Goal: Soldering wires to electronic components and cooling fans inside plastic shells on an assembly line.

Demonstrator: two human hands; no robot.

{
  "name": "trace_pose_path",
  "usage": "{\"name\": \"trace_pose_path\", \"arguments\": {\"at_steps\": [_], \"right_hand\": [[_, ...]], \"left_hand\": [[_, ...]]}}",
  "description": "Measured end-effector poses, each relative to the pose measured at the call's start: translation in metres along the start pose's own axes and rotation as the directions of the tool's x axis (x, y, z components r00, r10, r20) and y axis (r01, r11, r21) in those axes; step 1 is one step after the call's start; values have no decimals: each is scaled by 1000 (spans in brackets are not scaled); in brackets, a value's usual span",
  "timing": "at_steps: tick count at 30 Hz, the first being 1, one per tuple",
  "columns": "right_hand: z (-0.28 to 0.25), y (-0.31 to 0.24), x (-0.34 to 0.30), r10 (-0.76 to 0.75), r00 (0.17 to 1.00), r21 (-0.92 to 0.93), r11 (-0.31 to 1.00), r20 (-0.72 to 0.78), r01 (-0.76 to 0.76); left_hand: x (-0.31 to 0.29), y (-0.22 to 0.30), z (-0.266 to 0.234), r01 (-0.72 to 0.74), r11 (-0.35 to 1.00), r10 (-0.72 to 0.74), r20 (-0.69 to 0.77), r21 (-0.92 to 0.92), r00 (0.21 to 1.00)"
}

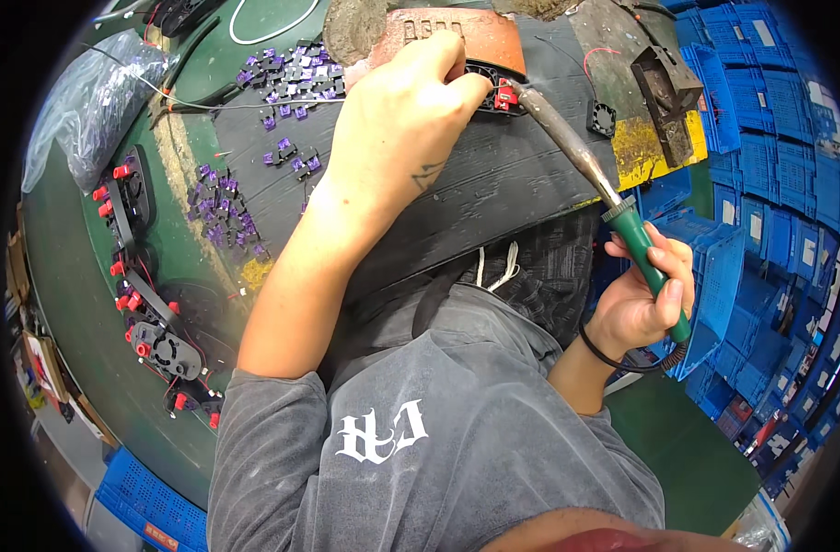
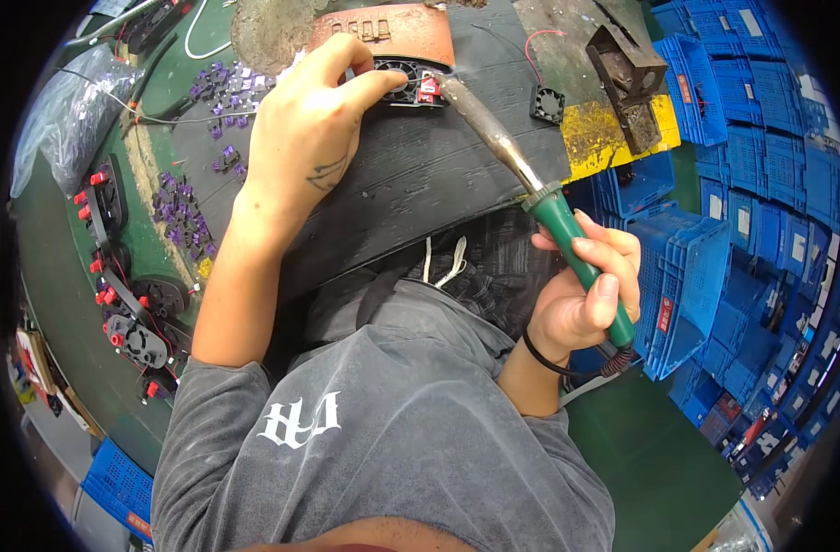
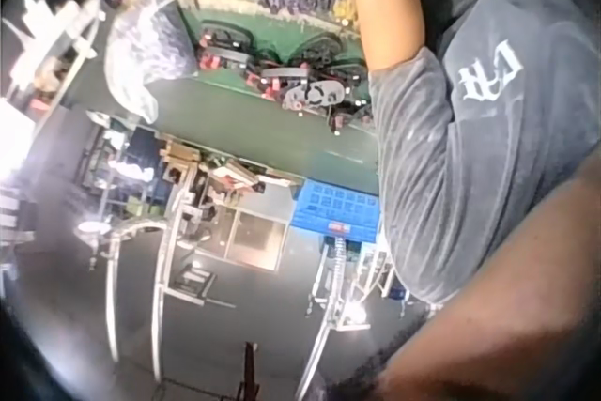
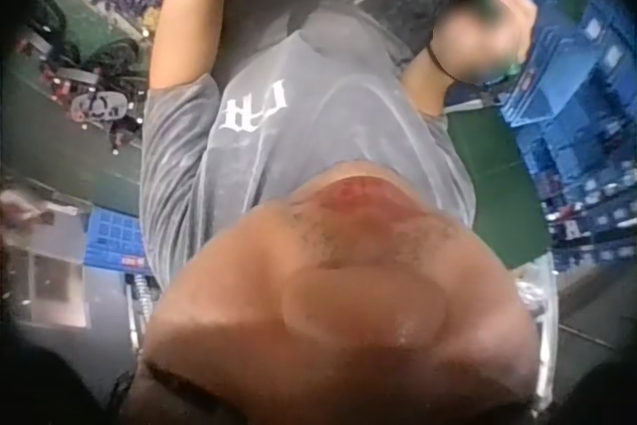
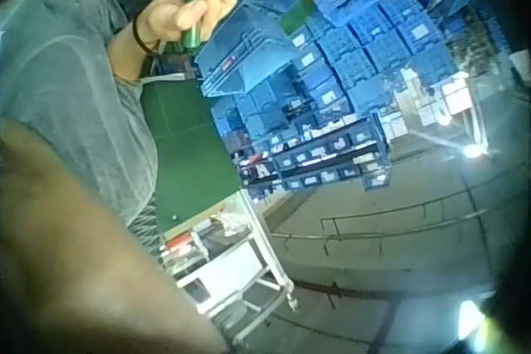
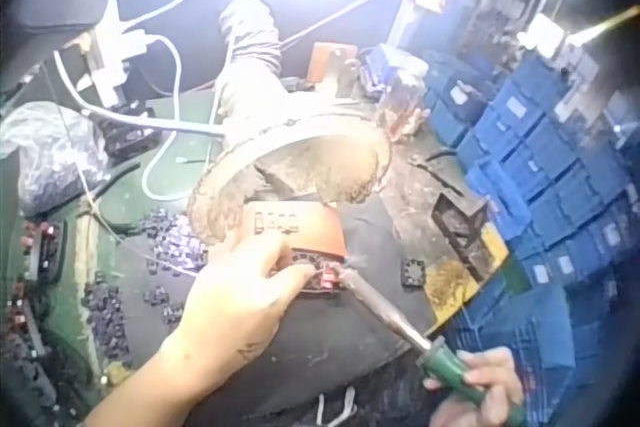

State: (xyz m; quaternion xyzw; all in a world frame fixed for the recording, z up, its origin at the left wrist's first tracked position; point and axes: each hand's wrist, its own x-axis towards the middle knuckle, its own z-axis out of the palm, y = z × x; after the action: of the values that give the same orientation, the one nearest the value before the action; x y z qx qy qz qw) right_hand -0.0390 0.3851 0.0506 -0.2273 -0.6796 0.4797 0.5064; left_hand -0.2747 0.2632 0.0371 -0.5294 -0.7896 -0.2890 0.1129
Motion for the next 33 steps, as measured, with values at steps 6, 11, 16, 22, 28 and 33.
{"name": "trace_pose_path", "arguments": {"at_steps": [6,11,16,22,28,33], "right_hand": [[1,-2,2,-23,1000,-22,1000,-6,23],[-2,-4,1,-48,999,-35,998,12,48],[0,-7,1,-70,998,-38,997,8,70],[-3,-7,0,-50,994,-84,995,95,58],[0,-10,1,-65,996,-93,993,53,70],[1,-12,2,-88,996,-101,991,28,90]], "left_hand": [[1,-4,-3,6,999,-7,-34,-33,999],[2,-3,-3,-1,999,-1,-65,-33,998],[1,-4,-5,3,999,-5,-69,-35,998],[1,-4,-7,20,1000,-21,-49,-23,999],[6,7,-19,8,999,-12,-77,-51,997],[2,0,-12,5,1000,-6,-56,-28,998]]}}
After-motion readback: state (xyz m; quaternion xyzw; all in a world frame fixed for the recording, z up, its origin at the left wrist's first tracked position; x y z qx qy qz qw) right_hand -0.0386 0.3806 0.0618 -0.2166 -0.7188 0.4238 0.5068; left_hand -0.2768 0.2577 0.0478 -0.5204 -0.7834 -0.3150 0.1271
